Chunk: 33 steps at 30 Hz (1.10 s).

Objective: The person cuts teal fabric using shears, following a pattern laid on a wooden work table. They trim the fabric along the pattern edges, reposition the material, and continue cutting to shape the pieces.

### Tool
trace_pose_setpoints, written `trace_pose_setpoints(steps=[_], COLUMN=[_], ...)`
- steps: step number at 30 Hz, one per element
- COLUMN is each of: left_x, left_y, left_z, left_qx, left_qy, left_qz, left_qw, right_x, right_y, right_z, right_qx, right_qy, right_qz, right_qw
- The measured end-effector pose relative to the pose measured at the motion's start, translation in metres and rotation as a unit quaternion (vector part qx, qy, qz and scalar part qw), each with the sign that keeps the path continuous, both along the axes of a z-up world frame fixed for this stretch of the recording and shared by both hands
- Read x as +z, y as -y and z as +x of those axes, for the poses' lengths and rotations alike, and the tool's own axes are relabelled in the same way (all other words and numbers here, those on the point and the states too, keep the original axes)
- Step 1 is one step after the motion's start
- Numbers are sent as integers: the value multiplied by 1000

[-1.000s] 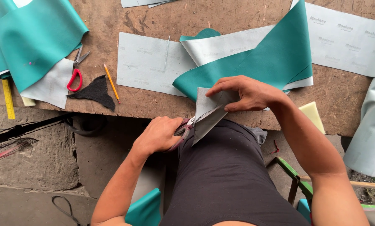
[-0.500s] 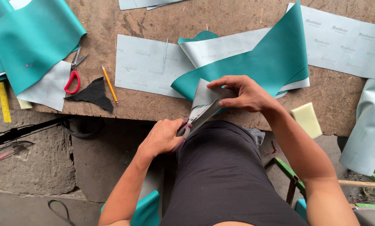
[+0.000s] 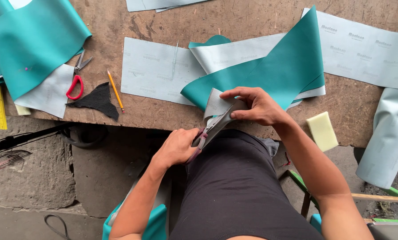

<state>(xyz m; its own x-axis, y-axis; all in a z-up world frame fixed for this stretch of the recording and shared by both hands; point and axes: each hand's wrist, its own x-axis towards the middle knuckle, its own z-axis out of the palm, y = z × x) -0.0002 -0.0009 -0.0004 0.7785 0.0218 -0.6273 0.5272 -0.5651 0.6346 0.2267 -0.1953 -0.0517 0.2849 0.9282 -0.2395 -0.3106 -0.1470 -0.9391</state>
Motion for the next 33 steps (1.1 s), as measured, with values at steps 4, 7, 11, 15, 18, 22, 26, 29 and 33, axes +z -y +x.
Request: trace_pose_setpoints(steps=[4,7,11,15,18,22,26,29,33], left_x=[3,2,4,7,17,9,7,-2,-12], left_y=[-1,-2,-1,-3,-4,-3,1,-4,-17], left_z=[3,5,3,3,11,9,7,7,11], left_qx=[4,-16,-23,-10,-16,-16,28,66,186], left_qy=[-15,-13,-2,0,-7,14,23,30,37], left_qz=[6,20,13,6,11,11,9,8,-80], left_qw=[1000,1000,1000,1000,1000,1000,999,997,979], right_x=[-1,-1,2,9,0,2,16,18,9], right_y=[1,-1,-3,-4,-1,-3,-6,-3,9], right_z=[-5,-15,-16,-16,-21,-22,-18,-9,8], right_qx=[-9,1,1,5,10,15,7,-2,-80], right_qy=[-9,-20,-23,-28,-49,-66,-79,-71,6], right_qz=[7,4,8,3,-4,-8,-3,18,43], right_qw=[1000,1000,1000,1000,999,998,997,997,996])
